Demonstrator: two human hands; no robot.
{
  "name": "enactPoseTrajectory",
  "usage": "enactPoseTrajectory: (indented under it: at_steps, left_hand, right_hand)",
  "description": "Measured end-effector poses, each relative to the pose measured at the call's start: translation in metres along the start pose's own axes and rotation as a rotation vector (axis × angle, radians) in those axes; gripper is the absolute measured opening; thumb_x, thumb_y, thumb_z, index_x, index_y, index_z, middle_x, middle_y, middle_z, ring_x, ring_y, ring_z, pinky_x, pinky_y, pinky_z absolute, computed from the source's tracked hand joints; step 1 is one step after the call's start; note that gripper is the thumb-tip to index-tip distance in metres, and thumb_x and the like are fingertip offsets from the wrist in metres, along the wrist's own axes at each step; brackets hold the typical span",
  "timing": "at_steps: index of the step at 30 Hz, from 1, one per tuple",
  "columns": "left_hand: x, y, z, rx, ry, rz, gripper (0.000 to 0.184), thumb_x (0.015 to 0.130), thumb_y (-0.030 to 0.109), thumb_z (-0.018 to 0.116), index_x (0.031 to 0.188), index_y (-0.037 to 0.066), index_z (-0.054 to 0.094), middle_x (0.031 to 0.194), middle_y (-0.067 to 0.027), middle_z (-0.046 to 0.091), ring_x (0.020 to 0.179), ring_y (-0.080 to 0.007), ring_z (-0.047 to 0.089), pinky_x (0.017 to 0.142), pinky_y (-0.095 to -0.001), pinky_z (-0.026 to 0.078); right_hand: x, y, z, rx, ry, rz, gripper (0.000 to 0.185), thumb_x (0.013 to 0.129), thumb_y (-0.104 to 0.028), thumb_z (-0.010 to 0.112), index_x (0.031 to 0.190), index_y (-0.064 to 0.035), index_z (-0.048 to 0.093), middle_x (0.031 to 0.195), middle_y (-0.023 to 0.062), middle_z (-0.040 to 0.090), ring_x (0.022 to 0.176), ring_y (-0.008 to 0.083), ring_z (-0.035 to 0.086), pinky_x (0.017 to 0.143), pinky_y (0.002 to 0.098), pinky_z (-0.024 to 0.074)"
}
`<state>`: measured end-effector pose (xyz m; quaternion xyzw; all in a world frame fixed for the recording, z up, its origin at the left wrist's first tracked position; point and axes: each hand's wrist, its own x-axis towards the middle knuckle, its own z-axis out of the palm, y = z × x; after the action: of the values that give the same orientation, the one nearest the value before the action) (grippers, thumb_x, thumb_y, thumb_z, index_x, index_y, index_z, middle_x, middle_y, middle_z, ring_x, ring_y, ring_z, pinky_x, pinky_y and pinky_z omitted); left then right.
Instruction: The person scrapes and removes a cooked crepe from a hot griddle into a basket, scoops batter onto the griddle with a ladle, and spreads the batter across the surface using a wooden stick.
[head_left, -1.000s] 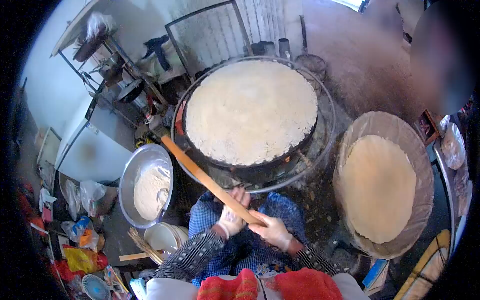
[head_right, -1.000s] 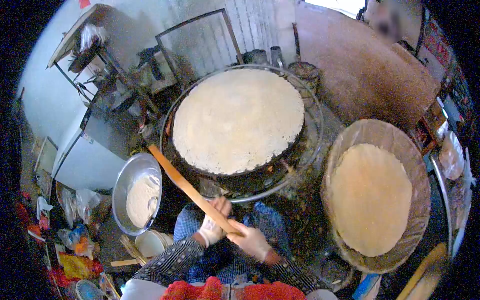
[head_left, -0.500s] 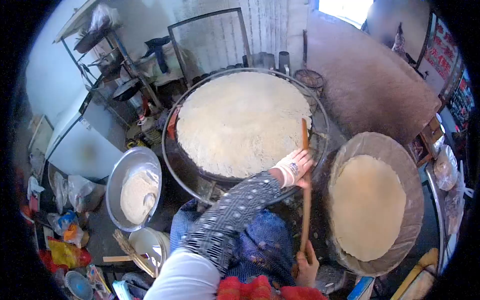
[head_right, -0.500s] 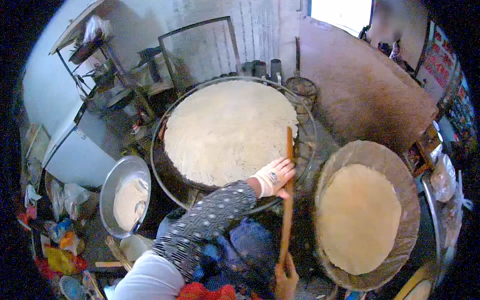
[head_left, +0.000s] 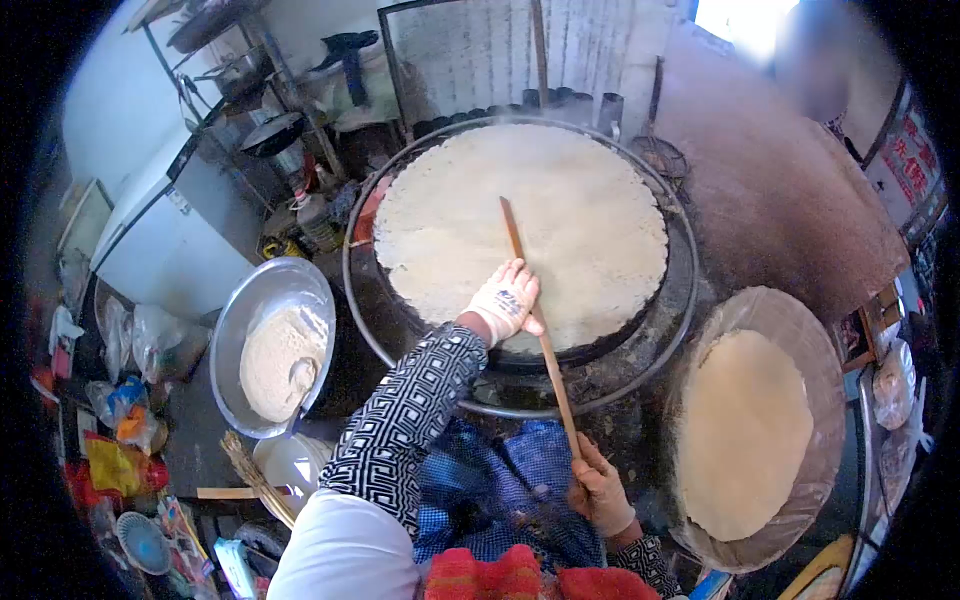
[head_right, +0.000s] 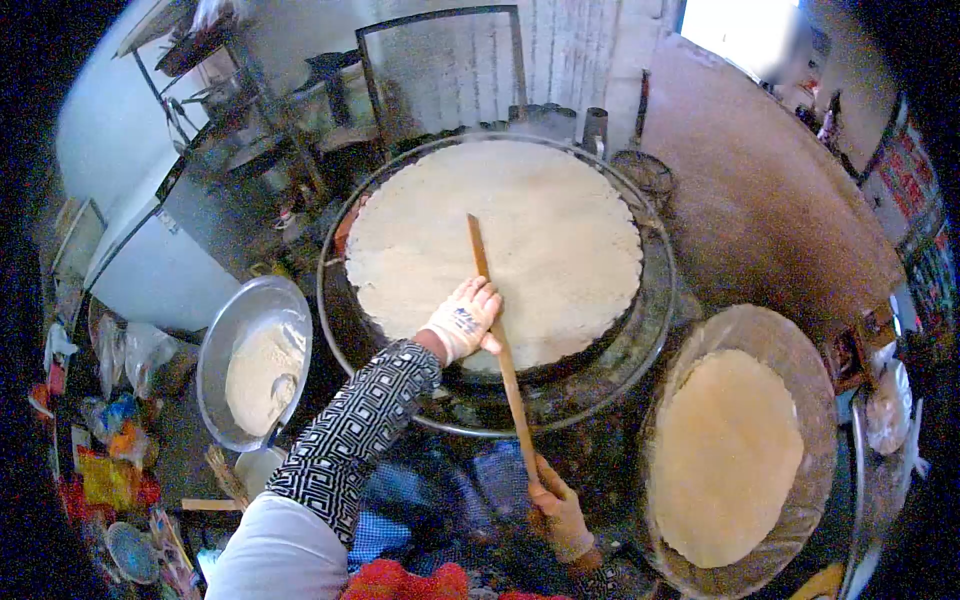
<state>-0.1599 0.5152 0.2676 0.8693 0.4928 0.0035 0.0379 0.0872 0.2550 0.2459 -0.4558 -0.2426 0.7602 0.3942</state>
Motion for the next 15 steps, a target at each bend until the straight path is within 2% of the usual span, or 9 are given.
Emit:
enactPoseTrajectory:
  at_steps: [3,4,7,8,10,12,13,15]
  left_hand:
    - [-0.038,-0.033,0.013,0.01,0.076,-0.05,0.098,0.063,0.058,0.073,0.133,-0.005,0.045,0.14,-0.0245,0.043,0.139,-0.0389,0.031,0.118,-0.0459,0.02]
    - [-0.053,-0.043,0.013,0.008,0.092,-0.069,0.098,0.062,0.058,0.073,0.132,-0.005,0.045,0.139,-0.0246,0.044,0.138,-0.0392,0.032,0.118,-0.046,0.02]
    - [-0.1,-0.067,0.019,0.023,0.133,-0.128,0.1,0.061,0.06,0.072,0.131,-0.006,0.044,0.137,-0.0249,0.045,0.137,-0.0398,0.034,0.117,-0.0467,0.023]
    - [-0.116,-0.074,0.019,0.047,0.15,-0.138,0.101,0.06,0.062,0.07,0.131,-0.006,0.044,0.137,-0.0247,0.045,0.135,-0.0413,0.035,0.116,-0.0478,0.024]
    - [-0.15,-0.081,0.022,0.084,0.171,-0.171,0.104,0.06,0.065,0.068,0.131,-0.006,0.043,0.137,-0.0248,0.045,0.133,-0.0426,0.037,0.114,-0.0491,0.026]
    - [-0.185,-0.077,0.024,0.102,0.18,-0.22,0.105,0.062,0.065,0.069,0.132,-0.008,0.042,0.137,-0.0257,0.045,0.132,-0.0424,0.037,0.114,-0.0497,0.026]
    - [-0.203,-0.07,0.022,0.095,0.205,-0.218,0.097,0.069,0.062,0.068,0.132,-0.007,0.042,0.136,-0.0251,0.045,0.132,-0.0422,0.038,0.114,-0.0511,0.026]
    - [-0.236,-0.06,0.027,0.014,0.38,-0.192,0.082,0.079,0.055,0.064,0.133,-0.003,0.043,0.138,-0.0239,0.044,0.131,-0.0418,0.038,0.113,-0.0532,0.025]
  right_hand:
    - [0.003,-0.001,0.034,-0.05,-0.039,0.075,0.053,0.094,-0.017,0.062,0.144,-0.0094,0.045,0.08,-0.0049,0.056,0.053,0.0044,0.046,0.046,0.0231,0.0366]
    - [0.004,0.002,0.043,-0.085,-0.033,0.066,0.053,0.092,-0.016,0.063,0.142,-0.0078,0.047,0.087,-0.0049,0.058,0.059,0.0024,0.046,0.051,0.0202,0.0378]
    - [0.009,0.019,0.064,-0.132,-0.099,-0.031,0.054,0.09,-0.015,0.065,0.141,-0.0065,0.049,0.094,-0.0048,0.057,0.064,0.001,0.045,0.054,0.018,0.0378]
    - [0.016,0.035,0.063,-0.226,-0.099,-0.08,0.054,0.089,-0.015,0.065,0.14,-0.007,0.049,0.088,-0.0038,0.058,0.063,0.0019,0.046,0.055,0.019,0.039]
    - [0.023,0.053,0.058,-0.497,-0.111,-0.089,0.059,0.089,-0.016,0.068,0.142,-0.0045,0.046,0.11,0.0051,0.062,0.089,0.0088,0.056,0.077,0.0235,0.0454]
    - [0.012,0.064,0.054,-0.709,-0.101,-0.177,0.059,0.088,-0.02,0.07,0.141,-0.0061,0.047,0.113,0.0089,0.065,0.095,0.0129,0.062,0.082,0.026,0.0485]
    - [0.007,0.07,0.053,-0.814,-0.089,-0.221,0.059,0.087,-0.022,0.071,0.14,-0.0069,0.048,0.115,0.0108,0.067,0.098,0.015,0.064,0.085,0.0273,0.0501]
    - [-0.014,0.068,0.043,-1.026,-0.058,-0.339,0.057,0.088,-0.022,0.07,0.14,-0.0082,0.05,0.096,0.0046,0.071,0.08,0.0124,0.066,0.071,0.0262,0.0526]
